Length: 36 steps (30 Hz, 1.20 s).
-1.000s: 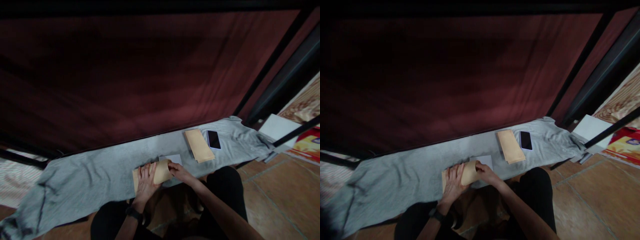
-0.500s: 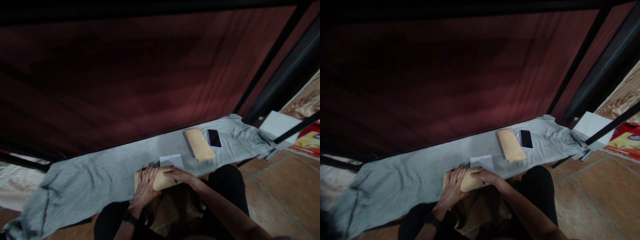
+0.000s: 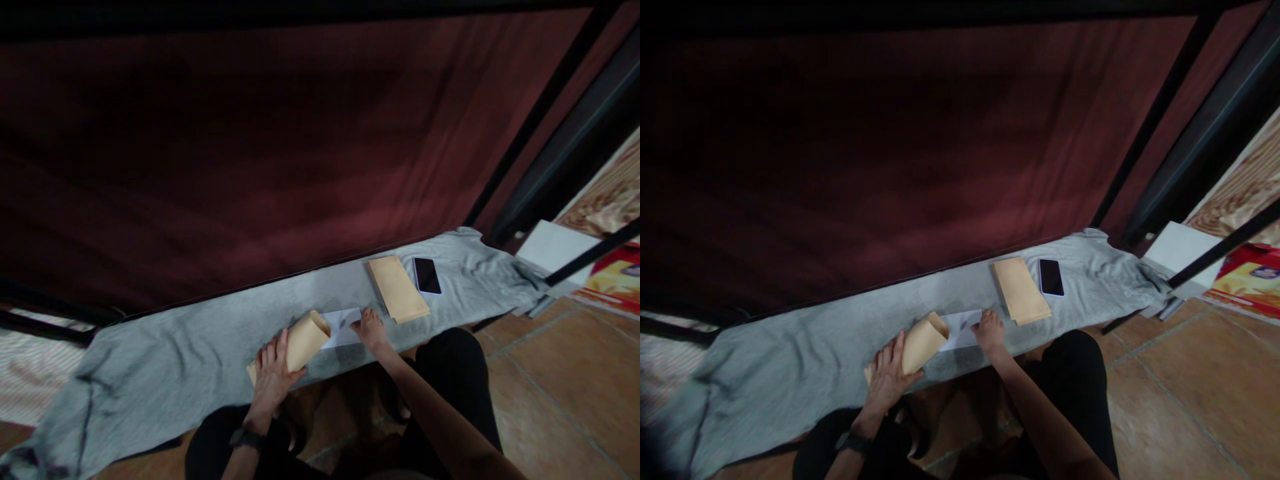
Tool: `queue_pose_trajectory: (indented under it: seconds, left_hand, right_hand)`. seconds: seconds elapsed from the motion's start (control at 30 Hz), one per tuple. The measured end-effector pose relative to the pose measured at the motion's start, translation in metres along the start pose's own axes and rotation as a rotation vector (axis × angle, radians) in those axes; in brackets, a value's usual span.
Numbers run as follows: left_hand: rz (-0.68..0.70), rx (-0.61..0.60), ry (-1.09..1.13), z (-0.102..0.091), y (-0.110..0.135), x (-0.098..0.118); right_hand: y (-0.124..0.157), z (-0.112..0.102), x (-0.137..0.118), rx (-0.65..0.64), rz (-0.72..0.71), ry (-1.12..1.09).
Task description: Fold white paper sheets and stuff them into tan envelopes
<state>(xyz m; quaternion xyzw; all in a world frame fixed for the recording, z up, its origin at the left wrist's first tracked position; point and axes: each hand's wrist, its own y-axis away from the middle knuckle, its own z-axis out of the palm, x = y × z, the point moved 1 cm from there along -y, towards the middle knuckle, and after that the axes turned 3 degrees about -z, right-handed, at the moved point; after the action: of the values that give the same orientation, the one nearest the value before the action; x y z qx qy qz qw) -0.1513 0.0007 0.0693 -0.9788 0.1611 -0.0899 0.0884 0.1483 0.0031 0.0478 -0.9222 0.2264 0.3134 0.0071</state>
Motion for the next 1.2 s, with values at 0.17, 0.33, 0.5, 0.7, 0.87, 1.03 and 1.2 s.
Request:
queue_pose_trajectory:
  seconds: [0.17,0.33,0.5,0.7,0.87,1.03,1.2]
  left_hand:
    - [0.002,-0.001,0.006,0.003,-0.001,-0.001]
    - [-0.009,-0.004,0.017,0.004,0.001,-0.004]
    - [-0.024,-0.025,0.05,0.004,0.002,-0.003]
    - [0.0,-0.04,0.086,0.009,0.003,-0.004]
    - [0.002,-0.038,0.093,0.011,0.004,-0.006]
    - [0.014,-0.029,0.063,0.011,0.004,-0.004]
    - [0.028,-0.05,0.072,0.011,0.002,-0.005]
  right_hand:
    - [-0.005,0.011,-0.001,0.038,0.016,-0.062]
    - [-0.011,0.002,0.014,0.104,-0.063,-0.343]
    - [-0.019,-0.02,0.022,0.211,-0.129,-0.643]
    - [-0.015,-0.023,0.009,0.179,-0.224,-0.787]
    - [-0.009,-0.015,0.004,0.101,-0.277,-0.715]
    - [-0.018,-0.024,0.009,0.043,-0.289,-0.587]
    - [-0.026,-0.029,0.007,-0.022,-0.316,-0.507]
